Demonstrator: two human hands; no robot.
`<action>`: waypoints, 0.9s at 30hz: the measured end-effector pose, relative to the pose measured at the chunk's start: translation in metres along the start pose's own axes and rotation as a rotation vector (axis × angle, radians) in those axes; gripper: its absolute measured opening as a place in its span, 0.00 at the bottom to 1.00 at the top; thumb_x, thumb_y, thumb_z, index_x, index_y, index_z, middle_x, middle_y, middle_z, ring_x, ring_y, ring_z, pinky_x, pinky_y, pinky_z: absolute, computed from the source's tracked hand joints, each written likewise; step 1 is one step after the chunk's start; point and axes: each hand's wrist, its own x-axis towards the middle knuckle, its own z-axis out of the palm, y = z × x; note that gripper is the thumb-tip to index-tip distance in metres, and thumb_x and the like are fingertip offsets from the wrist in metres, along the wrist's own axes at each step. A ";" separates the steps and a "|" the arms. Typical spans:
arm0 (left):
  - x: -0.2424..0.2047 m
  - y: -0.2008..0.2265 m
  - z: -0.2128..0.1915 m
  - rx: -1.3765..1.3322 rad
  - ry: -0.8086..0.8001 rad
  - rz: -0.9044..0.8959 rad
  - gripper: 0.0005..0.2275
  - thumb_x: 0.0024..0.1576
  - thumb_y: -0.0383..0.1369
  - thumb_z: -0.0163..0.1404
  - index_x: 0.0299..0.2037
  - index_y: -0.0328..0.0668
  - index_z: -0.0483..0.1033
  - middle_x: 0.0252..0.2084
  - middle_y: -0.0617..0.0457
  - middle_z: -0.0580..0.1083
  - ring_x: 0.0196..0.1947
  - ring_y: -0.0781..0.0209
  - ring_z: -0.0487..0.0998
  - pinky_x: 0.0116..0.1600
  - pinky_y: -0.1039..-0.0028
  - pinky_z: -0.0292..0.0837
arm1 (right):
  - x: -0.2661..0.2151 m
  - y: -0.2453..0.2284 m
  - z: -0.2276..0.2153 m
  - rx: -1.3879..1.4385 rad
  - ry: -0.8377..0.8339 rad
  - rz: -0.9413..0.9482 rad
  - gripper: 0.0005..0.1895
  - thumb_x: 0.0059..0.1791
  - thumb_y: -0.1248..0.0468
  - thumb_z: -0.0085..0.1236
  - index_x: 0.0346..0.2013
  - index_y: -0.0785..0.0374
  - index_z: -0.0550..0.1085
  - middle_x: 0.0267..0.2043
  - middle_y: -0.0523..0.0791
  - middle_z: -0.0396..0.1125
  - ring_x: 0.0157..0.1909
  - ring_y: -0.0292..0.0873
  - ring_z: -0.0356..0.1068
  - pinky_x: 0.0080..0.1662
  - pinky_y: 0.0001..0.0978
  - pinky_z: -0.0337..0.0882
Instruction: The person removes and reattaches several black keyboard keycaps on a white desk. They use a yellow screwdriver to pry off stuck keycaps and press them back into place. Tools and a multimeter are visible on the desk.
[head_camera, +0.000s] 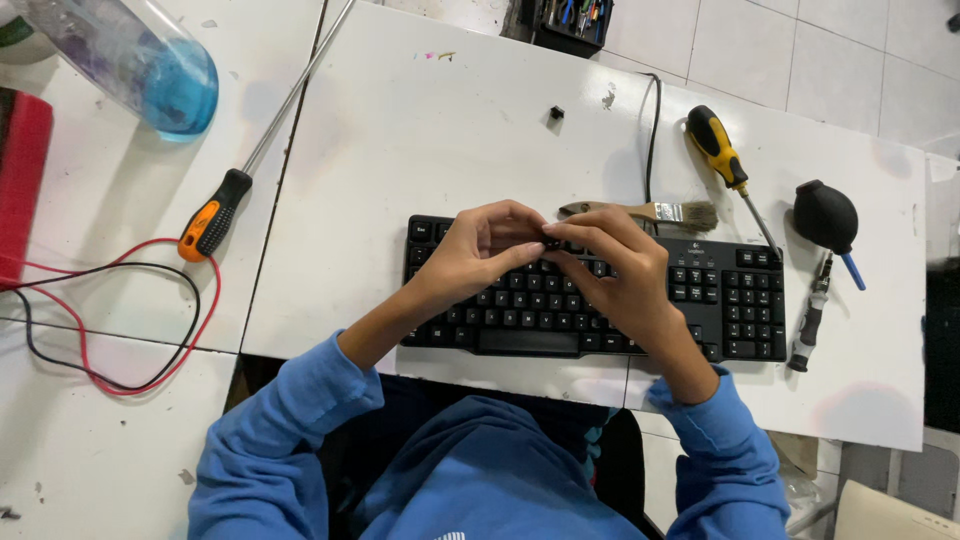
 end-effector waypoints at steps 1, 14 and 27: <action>-0.002 -0.002 -0.001 -0.001 0.004 -0.003 0.11 0.52 0.28 0.49 0.44 0.36 0.69 0.39 0.43 0.73 0.41 0.57 0.76 0.45 0.73 0.73 | 0.002 0.000 0.000 0.004 -0.003 0.002 0.10 0.37 0.74 0.61 0.32 0.66 0.75 0.30 0.47 0.68 0.31 0.48 0.69 0.35 0.34 0.69; -0.005 -0.028 0.015 -0.365 0.271 -0.061 0.09 0.51 0.28 0.51 0.38 0.31 0.70 0.36 0.45 0.73 0.39 0.61 0.76 0.44 0.75 0.74 | 0.004 -0.004 0.011 -0.008 0.046 -0.096 0.10 0.37 0.77 0.62 0.32 0.67 0.75 0.30 0.48 0.69 0.30 0.49 0.68 0.33 0.34 0.70; -0.005 -0.013 -0.028 0.720 0.372 0.361 0.04 0.52 0.27 0.47 0.36 0.45 0.68 0.36 0.55 0.70 0.38 0.60 0.73 0.43 0.72 0.66 | -0.009 0.007 -0.004 -0.086 -0.327 0.125 0.06 0.40 0.75 0.56 0.29 0.64 0.72 0.32 0.46 0.69 0.36 0.50 0.70 0.36 0.38 0.69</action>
